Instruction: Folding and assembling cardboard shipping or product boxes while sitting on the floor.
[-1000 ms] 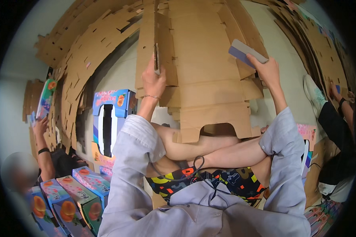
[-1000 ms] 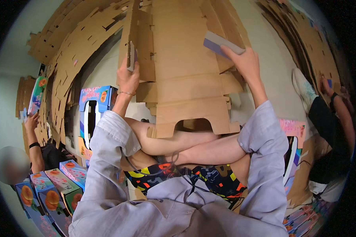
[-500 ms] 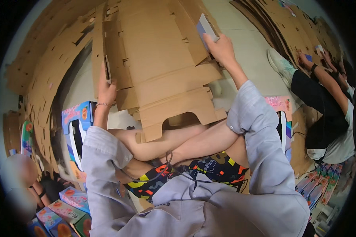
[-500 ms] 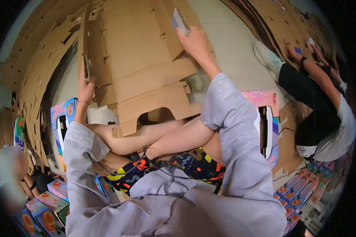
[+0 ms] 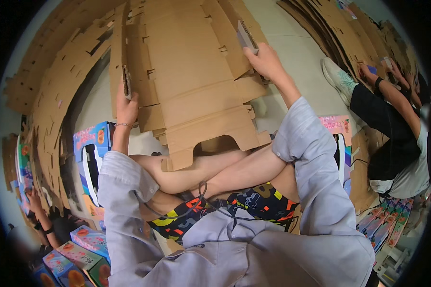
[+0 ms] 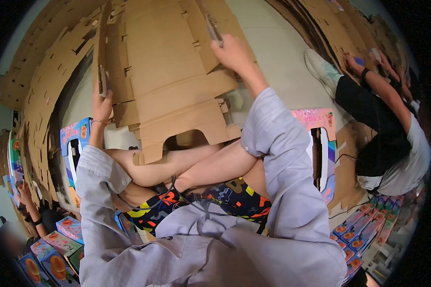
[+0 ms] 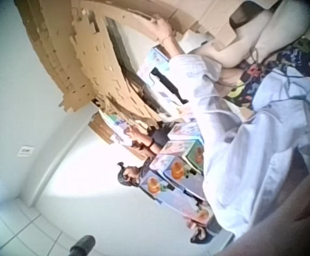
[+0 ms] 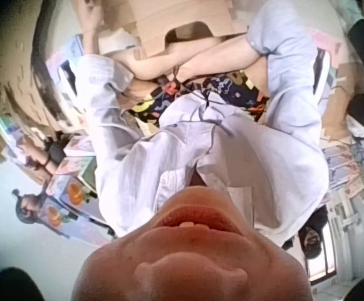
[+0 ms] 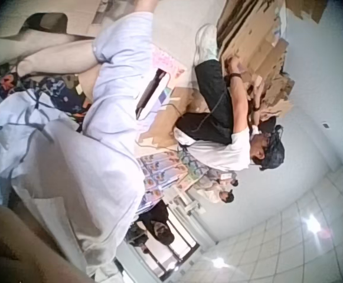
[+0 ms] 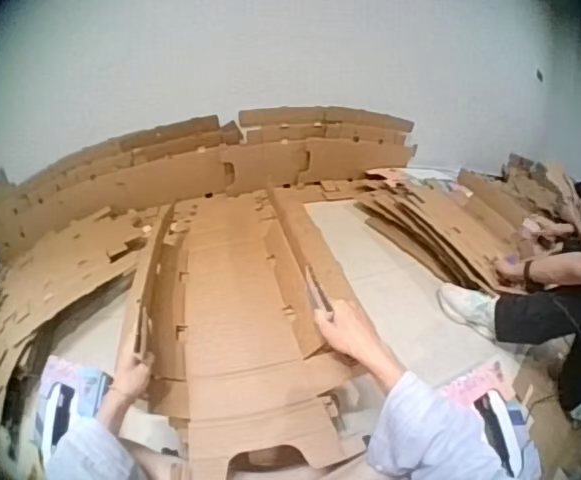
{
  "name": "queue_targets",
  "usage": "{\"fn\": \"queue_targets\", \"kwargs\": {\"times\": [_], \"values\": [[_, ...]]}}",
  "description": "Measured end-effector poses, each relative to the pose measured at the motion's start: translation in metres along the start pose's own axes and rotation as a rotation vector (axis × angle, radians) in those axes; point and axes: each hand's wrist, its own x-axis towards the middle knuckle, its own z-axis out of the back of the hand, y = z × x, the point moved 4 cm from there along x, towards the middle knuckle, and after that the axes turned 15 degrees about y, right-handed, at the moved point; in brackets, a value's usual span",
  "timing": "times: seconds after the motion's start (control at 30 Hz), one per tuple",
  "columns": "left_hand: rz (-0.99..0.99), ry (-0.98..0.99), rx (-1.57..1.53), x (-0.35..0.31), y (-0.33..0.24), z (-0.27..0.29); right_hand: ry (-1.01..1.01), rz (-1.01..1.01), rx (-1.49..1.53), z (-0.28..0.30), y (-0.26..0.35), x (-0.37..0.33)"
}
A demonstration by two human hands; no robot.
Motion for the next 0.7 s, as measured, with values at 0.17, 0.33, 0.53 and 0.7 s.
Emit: {"fn": "queue_targets", "kwargs": {"times": [0.17, 0.33, 0.53, 0.7], "values": [[-0.031, 0.003, 0.158, -0.001, -0.01, 0.001, 0.121, 0.052, 0.066, 0.001, 0.005, -0.003], [0.019, 0.005, 0.146, -0.003, -0.01, 0.001, 0.196, 0.093, 0.086, -0.002, -0.003, -0.001], [-0.046, -0.013, 0.168, -0.001, -0.007, 0.002, 0.136, 0.051, 0.144, -0.007, -0.012, 0.006], [-0.057, 0.004, 0.14, 0.0, -0.004, -0.001, 0.174, 0.098, 0.14, -0.005, -0.017, 0.007]]}}
